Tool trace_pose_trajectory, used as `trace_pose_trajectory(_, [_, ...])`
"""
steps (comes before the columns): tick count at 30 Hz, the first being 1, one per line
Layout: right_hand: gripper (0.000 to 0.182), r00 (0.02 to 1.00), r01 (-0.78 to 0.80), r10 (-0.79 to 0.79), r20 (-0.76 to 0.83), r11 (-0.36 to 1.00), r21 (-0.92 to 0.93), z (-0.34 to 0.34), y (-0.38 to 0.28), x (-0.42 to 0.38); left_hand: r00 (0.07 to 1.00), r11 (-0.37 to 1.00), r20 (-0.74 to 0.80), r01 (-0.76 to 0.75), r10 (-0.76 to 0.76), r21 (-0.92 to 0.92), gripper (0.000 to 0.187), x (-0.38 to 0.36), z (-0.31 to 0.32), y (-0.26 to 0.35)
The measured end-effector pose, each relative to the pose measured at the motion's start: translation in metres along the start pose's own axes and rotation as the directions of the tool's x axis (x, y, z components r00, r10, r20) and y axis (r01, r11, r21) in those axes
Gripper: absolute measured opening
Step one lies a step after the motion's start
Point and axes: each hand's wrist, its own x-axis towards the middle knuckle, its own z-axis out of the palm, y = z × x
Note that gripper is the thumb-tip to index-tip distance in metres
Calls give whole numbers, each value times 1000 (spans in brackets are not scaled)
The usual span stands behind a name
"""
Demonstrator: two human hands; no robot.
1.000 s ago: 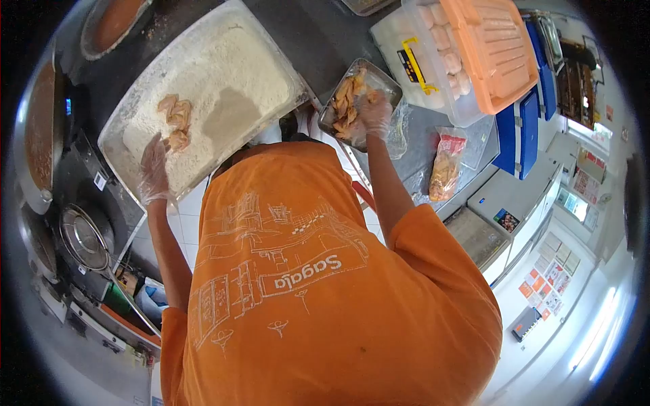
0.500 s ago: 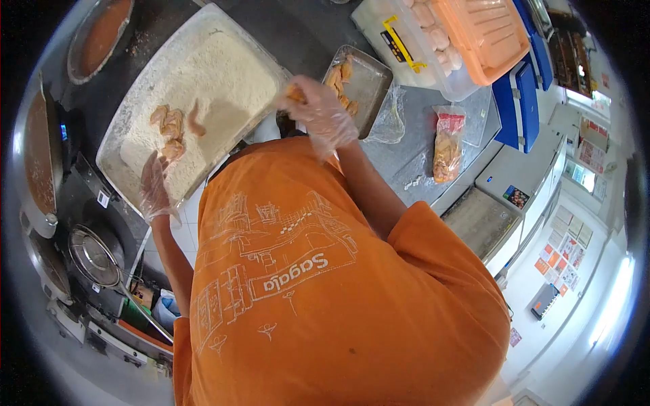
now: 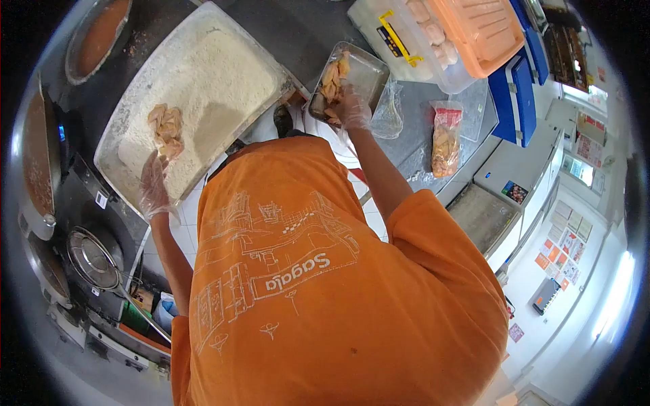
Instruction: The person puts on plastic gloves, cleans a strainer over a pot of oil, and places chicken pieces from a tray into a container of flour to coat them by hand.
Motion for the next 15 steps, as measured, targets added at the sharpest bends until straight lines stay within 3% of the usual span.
trace_pose_trajectory(2, [42, 999, -35, 35, -3, 999, 17, -1, 15, 12, 1000, 1000, 3, -9, 9, 13, 40, -1, -2, 2])
trace_pose_trajectory(4, [38, 912, 367, -390, -127, 915, -170, 11, 55, 41, 1000, 998, -13, -25, 25, 51, 41, -3, -4, 3])
trace_pose_trajectory(5, [38, 911, 370, -392, -126, 914, -168, 2, 57, 46, 1000, 998, -16, -23, 24, 53, 41, -4, -5, 1])
trace_pose_trajectory(6, [37, 973, 186, -163, -161, 973, 139, -12, 54, 50, 1000, 1000, -30, -4, 4, 24, 42, -6, -6, -2])
trace_pose_trajectory(7, [35, 990, -14, 74, -122, 901, 433, -19, 52, 55, 999, 1000, -44, 14, -14, -6, 42, -7, -6, -5])
trace_pose_trajectory(11, [37, 996, 31, -7, -86, 959, 283, 2, 57, 108, 998, 998, -25, 53, -52, 42, 43, -9, 0, -4])
trace_pose_trajectory(13, [38, 960, 35, 27, -279, 975, 217, -8, 21, 106, 999, 993, 3, 41, -41, 112, 44, -14, 7, 10])
trace_pose_trajectory(14, [38, 961, 37, 25, -275, 975, 219, -15, 7, 102, 999, 992, -1, 44, -44, 115, 44, -15, 8, 11])
trace_pose_trajectory(15, [36, 980, -30, 49, -191, 994, 103, -24, -7, 96, 1000, 994, 0, 21, -21, 105, 44, -14, 10, 11])
